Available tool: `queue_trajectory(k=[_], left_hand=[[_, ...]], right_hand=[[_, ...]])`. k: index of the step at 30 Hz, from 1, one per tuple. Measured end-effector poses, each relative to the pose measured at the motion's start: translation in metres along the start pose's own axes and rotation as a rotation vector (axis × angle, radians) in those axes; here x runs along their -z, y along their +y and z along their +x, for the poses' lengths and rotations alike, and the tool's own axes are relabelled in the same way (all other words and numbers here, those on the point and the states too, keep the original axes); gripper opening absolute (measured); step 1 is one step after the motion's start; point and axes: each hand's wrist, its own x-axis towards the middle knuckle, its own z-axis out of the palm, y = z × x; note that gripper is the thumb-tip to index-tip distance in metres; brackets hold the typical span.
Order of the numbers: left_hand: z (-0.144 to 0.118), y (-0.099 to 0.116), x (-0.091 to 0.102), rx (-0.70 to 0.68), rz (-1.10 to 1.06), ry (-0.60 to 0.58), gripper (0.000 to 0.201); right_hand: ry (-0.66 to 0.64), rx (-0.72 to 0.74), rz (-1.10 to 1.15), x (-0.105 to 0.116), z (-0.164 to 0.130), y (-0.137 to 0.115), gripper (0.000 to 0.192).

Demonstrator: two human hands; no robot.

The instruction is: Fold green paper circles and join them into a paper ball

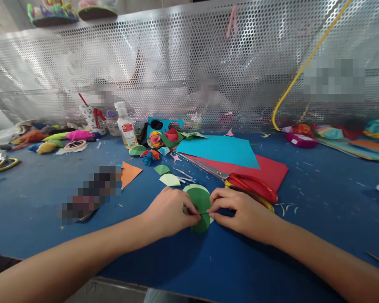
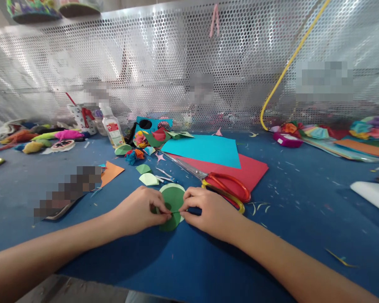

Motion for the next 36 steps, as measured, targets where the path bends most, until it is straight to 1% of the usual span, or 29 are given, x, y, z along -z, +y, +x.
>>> queue_trajectory(k=[3, 5, 9, 13, 16, 20, 22, 25, 29, 34, 36], left_hand=[[0.001, -0.001, -0.002, 0.047, -0.049, 0.005, 0.016], [0.002, -0.002, -0.004, 0.061, -0.07, 0.031, 0.014], [0.004, -0.004, -0.009, -0.018, -0.064, 0.061, 0.012], [0.001, -0.003, -0.008, -0.09, -0.074, 0.096, 0.011], [-0.001, -0.002, -0.004, -0.045, -0.138, 0.119, 0.016], [0.0, -0.005, -0.001, 0.019, -0.277, 0.065, 0.032], [0.001, -0.008, -0.002, 0.07, -0.37, 0.061, 0.034], [0.001, -0.012, -0.003, 0.112, -0.412, 0.075, 0.036], [-0.001, -0.011, -0.002, 0.117, -0.425, 0.111, 0.036], [-0.002, -0.009, -0.002, 0.093, -0.441, 0.144, 0.032], [-0.001, -0.011, -0.003, 0.089, -0.452, 0.153, 0.031]], right_hand=[[-0.012, -0.017, 0.011, 0.002, 0.0, -0.003, 0.012], [-0.015, -0.038, 0.029, 0.002, 0.001, -0.006, 0.011], [0.016, -0.085, 0.059, -0.002, 0.003, -0.01, 0.01], [0.005, -0.082, 0.113, -0.003, 0.007, -0.014, 0.014], [0.023, -0.108, 0.157, -0.002, 0.009, -0.018, 0.019], [0.061, -0.136, 0.168, -0.002, 0.01, -0.022, 0.022], [0.074, -0.148, 0.17, -0.002, 0.01, -0.023, 0.023], [0.08, -0.158, 0.179, -0.003, 0.011, -0.023, 0.023], [0.073, -0.161, 0.179, -0.003, 0.012, -0.024, 0.022], [0.077, -0.154, 0.198, 0.001, 0.014, -0.03, 0.027], [0.057, -0.146, 0.197, 0.002, 0.015, -0.032, 0.028]])
